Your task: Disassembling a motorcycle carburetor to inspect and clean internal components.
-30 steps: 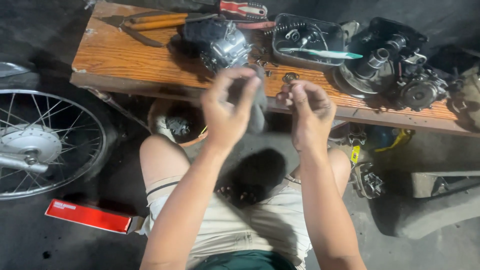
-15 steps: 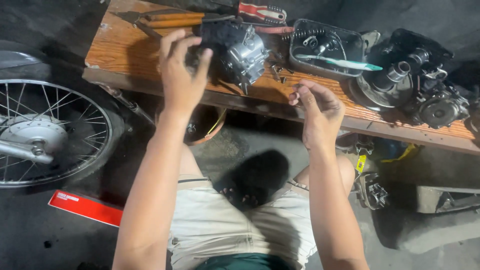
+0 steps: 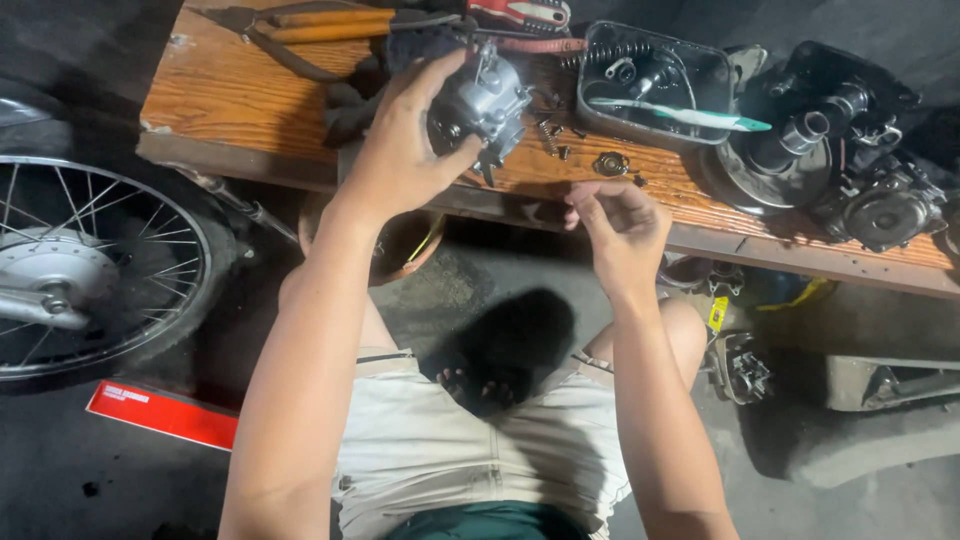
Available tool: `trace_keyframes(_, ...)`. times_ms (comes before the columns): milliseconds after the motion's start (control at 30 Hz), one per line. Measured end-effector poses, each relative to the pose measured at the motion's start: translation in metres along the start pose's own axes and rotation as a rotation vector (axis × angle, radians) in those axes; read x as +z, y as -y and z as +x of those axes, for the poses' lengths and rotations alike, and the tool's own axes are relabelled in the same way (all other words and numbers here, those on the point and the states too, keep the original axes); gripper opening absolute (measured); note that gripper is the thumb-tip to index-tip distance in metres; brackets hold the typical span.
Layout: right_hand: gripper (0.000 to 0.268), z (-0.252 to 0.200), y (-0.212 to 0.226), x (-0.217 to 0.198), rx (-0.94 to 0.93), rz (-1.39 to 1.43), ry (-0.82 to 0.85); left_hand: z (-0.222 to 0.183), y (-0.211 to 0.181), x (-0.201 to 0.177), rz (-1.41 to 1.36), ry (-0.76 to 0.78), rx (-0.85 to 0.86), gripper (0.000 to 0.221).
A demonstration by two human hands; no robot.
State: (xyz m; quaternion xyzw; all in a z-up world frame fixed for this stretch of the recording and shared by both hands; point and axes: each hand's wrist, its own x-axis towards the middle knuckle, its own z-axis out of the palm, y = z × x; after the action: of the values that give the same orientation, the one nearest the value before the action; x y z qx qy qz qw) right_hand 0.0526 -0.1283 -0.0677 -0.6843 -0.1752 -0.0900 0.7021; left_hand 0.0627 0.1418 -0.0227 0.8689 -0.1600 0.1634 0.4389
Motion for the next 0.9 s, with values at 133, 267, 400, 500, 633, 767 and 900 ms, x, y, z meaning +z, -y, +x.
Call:
trace_keyframes(133,0.009,0.002,-0.002,-0.001,0.013,0.004,-0.018,0.0,0.0,0.007,0.004,-0.024,-0.028,0.078)
trace_keyframes(267,0.011,0.004,-0.002,0.0,0.015,-0.004,-0.02,0.002,-0.003,0.026,0.128,-0.169,-0.099,0.077)
trace_keyframes(400,0.012,0.002,-0.001,0.0,0.0,-0.025,-0.006,-0.001,-0.005,0.05,0.21,-0.373,-0.126,0.093)
trace_keyframes(500,0.012,0.002,-0.001,0.0,-0.018,-0.021,0.001,-0.005,-0.015,0.069,0.149,-0.438,-0.199,0.101)
trace_keyframes(633,0.011,0.003,-0.001,-0.001,-0.016,-0.001,0.011,-0.016,-0.021,0.07,0.032,-0.429,-0.116,0.086)
trace_keyframes(767,0.011,0.005,-0.001,-0.001,-0.006,0.024,0.013,-0.026,-0.018,0.07,-0.091,-0.222,-0.223,0.095)
trace_keyframes(900,0.014,0.004,-0.001,-0.003,-0.022,0.02,0.028,-0.025,-0.025,0.074,-0.028,-0.37,-0.091,0.104)
